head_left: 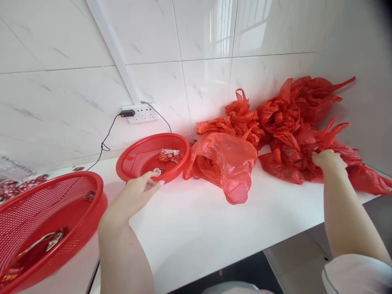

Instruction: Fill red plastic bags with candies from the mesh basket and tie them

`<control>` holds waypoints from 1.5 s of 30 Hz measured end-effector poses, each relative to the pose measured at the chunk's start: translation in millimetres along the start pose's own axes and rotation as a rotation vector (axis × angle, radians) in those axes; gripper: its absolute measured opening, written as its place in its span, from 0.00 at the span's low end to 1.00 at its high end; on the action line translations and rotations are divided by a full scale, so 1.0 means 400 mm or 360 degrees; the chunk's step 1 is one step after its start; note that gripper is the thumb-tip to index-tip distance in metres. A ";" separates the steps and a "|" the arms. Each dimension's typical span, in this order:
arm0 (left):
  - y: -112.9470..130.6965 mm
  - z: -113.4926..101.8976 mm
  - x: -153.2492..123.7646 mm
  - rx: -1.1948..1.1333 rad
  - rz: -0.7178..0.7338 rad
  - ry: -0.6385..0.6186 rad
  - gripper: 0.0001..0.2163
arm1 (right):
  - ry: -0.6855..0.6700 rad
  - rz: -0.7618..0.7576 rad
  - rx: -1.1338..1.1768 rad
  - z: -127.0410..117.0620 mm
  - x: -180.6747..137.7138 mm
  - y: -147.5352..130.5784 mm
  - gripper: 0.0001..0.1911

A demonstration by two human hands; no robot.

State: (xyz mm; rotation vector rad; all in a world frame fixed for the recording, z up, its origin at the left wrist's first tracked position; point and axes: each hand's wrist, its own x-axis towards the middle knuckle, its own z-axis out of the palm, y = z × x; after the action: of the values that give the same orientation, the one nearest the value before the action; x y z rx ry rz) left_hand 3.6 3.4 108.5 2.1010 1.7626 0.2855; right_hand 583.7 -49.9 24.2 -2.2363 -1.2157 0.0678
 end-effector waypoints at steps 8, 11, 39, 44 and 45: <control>-0.007 0.018 0.011 0.0019 -0.0006 -0.0071 0.26 | -0.0432 -0.0723 0.0279 0.067 -0.232 -0.428 0.19; -0.006 0.021 0.009 0.0028 0.0017 -0.0084 0.25 | -0.1109 -0.1258 0.0473 0.173 -0.326 -0.560 0.19; 0.111 0.124 0.007 -0.0406 0.0525 -0.0207 0.33 | -0.1427 -0.0325 0.1810 0.204 -0.239 -0.624 0.22; 0.142 0.135 0.011 -0.0585 0.0697 0.0020 0.31 | -0.1595 -0.0393 0.2140 0.177 -0.283 -0.642 0.22; 0.142 0.138 0.015 -0.0605 0.0672 0.0057 0.24 | -0.1567 -0.0394 0.2150 0.176 -0.289 -0.645 0.22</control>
State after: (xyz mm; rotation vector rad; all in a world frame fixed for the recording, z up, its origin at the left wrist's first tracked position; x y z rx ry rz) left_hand 77.7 -7.4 81.3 2.1620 1.1487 0.7145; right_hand 300.8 -1.1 73.2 -0.7759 -1.2274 1.5073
